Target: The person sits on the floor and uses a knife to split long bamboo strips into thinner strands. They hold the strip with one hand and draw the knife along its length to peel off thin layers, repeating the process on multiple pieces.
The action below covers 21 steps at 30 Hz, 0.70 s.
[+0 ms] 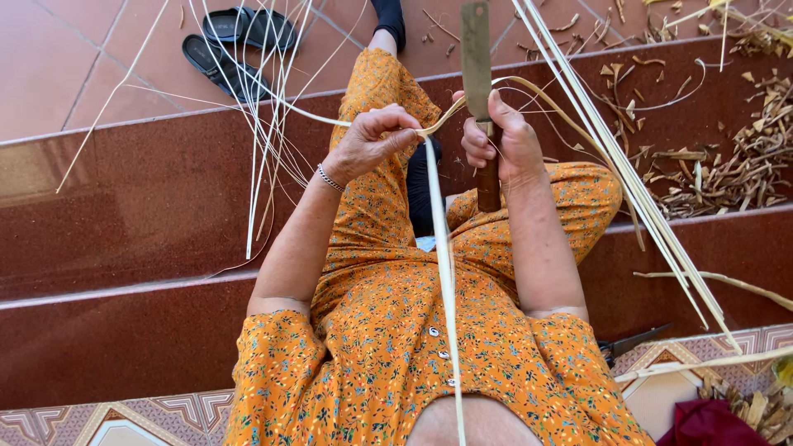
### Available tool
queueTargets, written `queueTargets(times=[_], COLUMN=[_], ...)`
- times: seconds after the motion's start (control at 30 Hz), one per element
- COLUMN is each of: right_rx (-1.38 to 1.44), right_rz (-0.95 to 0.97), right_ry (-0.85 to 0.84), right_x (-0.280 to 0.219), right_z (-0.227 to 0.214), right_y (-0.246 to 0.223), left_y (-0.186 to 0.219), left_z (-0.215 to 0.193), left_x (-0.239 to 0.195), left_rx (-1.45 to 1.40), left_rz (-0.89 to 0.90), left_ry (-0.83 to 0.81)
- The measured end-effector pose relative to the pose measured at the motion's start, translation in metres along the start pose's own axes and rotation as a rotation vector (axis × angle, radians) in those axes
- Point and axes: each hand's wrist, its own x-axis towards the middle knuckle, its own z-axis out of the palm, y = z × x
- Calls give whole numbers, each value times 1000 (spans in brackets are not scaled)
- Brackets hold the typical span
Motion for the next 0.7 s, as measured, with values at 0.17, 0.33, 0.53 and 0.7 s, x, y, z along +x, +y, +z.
queueTargets(times=[0.17,0.33,0.53,0.7], right_rx=[-38,-1,-15,-7], right_rz=[78,105,143,98], right_ry=[1,13,115,113], right_x=[22,47,64,67], right_z=[-28,-52,-80,-74], right_y=[0,13,19,14], left_y=[-12,-23,-38,-41], left_z=[-6,-3,-8,-13], left_x=[2,4,5,6], left_rx=[-74,-111,-128,-96], left_rz=[-156,-172,-286,-292], left_ry=[20,4,20,50])
